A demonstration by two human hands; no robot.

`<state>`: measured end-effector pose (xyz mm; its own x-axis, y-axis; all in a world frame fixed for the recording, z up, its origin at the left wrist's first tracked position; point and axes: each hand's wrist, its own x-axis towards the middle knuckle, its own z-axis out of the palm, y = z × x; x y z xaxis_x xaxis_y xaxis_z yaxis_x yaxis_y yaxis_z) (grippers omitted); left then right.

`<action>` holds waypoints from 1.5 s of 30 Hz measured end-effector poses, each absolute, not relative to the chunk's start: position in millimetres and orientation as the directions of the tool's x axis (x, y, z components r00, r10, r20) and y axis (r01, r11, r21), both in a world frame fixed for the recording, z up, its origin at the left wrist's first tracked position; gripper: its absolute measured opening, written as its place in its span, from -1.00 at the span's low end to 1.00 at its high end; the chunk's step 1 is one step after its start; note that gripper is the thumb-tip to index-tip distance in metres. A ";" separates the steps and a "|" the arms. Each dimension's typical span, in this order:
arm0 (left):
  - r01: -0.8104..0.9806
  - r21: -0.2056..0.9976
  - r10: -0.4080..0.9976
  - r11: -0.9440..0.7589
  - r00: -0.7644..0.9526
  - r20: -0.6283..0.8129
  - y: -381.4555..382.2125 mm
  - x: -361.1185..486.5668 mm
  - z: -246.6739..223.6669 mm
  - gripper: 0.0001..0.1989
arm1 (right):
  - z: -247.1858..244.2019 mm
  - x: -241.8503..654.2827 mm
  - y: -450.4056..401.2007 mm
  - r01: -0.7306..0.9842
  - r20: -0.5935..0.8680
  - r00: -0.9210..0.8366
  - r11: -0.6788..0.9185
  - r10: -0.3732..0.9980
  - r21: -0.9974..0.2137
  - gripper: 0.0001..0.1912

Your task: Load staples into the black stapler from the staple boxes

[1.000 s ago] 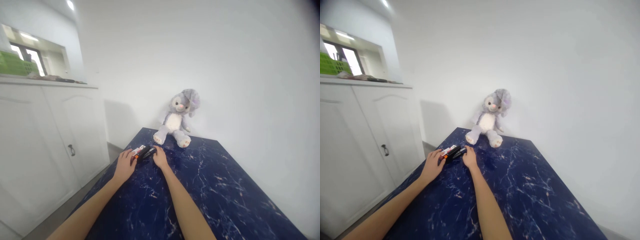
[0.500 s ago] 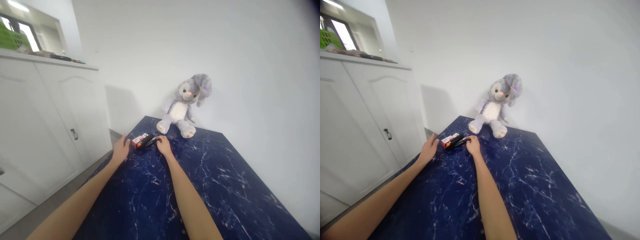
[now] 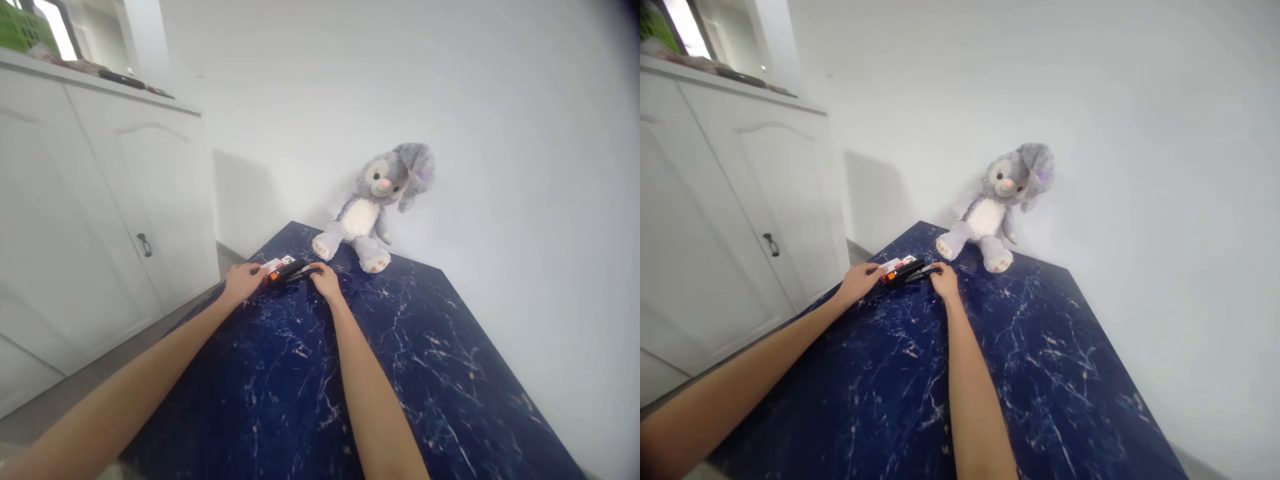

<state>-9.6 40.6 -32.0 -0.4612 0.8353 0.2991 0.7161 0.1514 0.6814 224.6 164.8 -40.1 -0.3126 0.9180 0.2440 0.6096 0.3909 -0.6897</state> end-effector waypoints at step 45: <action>0.098 0.967 0.725 -0.234 -0.645 0.241 35.2 -9.8 -32.7 -0.62 | -41.8 211.2 134.4 0.604 0.515 -0.343 0.604 0.785 -0.519 -0.81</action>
<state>-9.8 35.2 -32.7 -0.6450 0.7253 0.2407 0.0979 -0.2339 0.9673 211.2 134.4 -41.8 -0.3428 0.7854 0.5154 0.6042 0.6044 -0.5193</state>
